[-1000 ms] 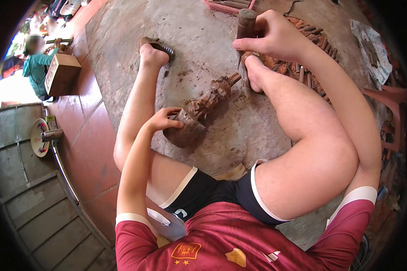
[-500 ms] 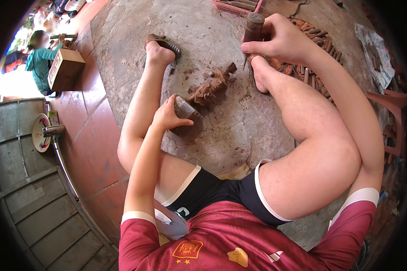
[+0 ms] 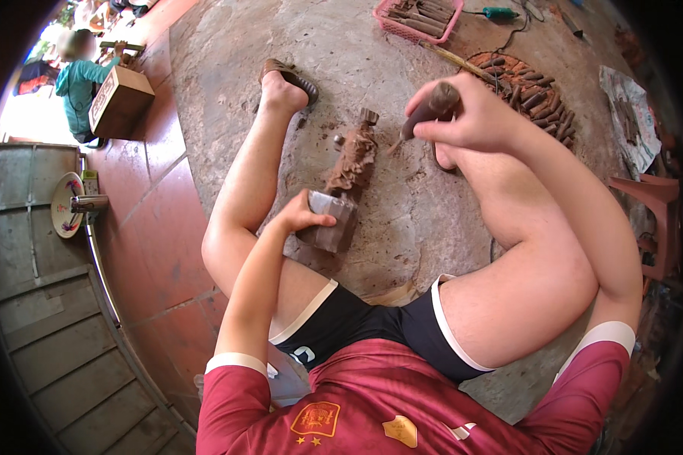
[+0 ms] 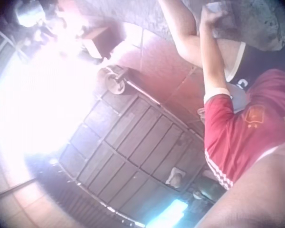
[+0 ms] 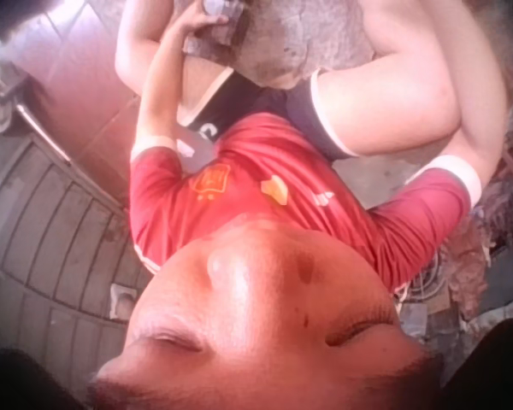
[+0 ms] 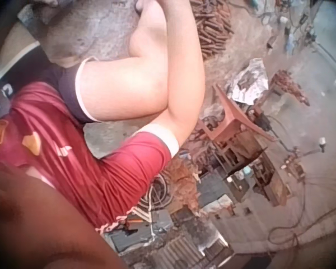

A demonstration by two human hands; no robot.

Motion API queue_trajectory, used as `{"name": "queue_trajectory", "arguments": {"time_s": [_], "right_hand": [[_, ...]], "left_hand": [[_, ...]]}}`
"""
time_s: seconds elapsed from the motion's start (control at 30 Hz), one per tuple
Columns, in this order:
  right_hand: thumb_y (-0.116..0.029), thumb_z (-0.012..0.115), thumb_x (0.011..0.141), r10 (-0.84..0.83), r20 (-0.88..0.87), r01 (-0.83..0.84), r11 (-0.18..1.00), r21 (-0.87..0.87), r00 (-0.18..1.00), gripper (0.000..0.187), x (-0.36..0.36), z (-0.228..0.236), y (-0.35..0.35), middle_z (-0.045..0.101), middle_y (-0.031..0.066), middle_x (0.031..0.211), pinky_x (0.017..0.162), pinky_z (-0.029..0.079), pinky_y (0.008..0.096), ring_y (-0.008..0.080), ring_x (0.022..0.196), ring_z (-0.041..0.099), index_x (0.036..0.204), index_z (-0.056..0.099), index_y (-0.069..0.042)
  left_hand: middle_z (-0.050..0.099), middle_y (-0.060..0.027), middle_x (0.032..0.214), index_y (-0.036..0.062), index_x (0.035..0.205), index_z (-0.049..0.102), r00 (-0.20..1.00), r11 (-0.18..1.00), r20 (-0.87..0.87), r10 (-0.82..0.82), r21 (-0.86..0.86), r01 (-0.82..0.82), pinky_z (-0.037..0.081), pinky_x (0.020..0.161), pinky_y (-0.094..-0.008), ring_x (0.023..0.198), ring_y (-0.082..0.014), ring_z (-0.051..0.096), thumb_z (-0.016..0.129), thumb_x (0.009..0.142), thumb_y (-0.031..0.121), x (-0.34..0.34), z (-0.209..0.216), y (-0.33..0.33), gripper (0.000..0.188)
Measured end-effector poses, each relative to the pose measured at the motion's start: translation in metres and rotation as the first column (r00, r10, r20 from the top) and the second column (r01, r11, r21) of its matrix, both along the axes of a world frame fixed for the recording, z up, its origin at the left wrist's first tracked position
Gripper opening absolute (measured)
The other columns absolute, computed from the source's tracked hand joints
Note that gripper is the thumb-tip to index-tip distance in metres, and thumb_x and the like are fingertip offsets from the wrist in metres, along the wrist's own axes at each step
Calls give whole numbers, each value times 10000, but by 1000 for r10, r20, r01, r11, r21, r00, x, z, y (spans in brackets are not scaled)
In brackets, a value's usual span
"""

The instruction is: The person sits on the floor and uses a chisel and a wooden mallet to carve a small piece of wood held between their legs. They repeatedly strike the chisel to remove wood shavings, occasionally adjusting the wood's position. Other people are visible in the background working on similar tasks.

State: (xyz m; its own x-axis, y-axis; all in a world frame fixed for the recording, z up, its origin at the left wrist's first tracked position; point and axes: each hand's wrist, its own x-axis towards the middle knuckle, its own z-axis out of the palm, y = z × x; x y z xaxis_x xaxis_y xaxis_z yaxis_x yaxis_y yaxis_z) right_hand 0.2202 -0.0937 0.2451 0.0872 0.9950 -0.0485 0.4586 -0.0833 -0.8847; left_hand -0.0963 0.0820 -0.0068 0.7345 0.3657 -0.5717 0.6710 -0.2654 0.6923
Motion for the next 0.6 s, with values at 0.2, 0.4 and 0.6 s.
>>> {"name": "queue_trajectory", "arguments": {"time_s": [0.2, 0.4, 0.6], "right_hand": [[-152, 707, 709, 127, -3, -125, 974, -192, 992, 226, -46, -19, -11, 704, 109, 802, 717, 524, 300, 177, 743, 672, 902, 703, -35], [-193, 715, 692, -59, 88, 73, 982, -175, 994, 246, -79, -84, -5, 678, 176, 775, 708, 527, 342, 275, 737, 677, 908, 716, -77], [-175, 755, 705, -547, -92, 534, 835, -132, 832, 246, -121, -140, -22, 693, 148, 771, 682, 531, 318, 222, 722, 689, 897, 707, -30]], "left_hand": [[559, -253, 1222, -85, 1253, 461, 974, 989, -177, -139, 20, 144, 400, 1000, -382, 1174, -332, 526, 828, 537, 561, 11, 27, -16, 1032], [432, -275, 1376, -79, 1396, 311, 983, 908, -123, -134, 382, 171, 361, 1059, -433, 1279, -359, 441, 800, 567, 582, 0, 54, -42, 1168], [415, -267, 1388, -88, 1403, 272, 997, 820, -69, 44, 572, 4, 332, 1072, -484, 1282, -370, 429, 771, 676, 500, 9, 74, -95, 1059]]}}
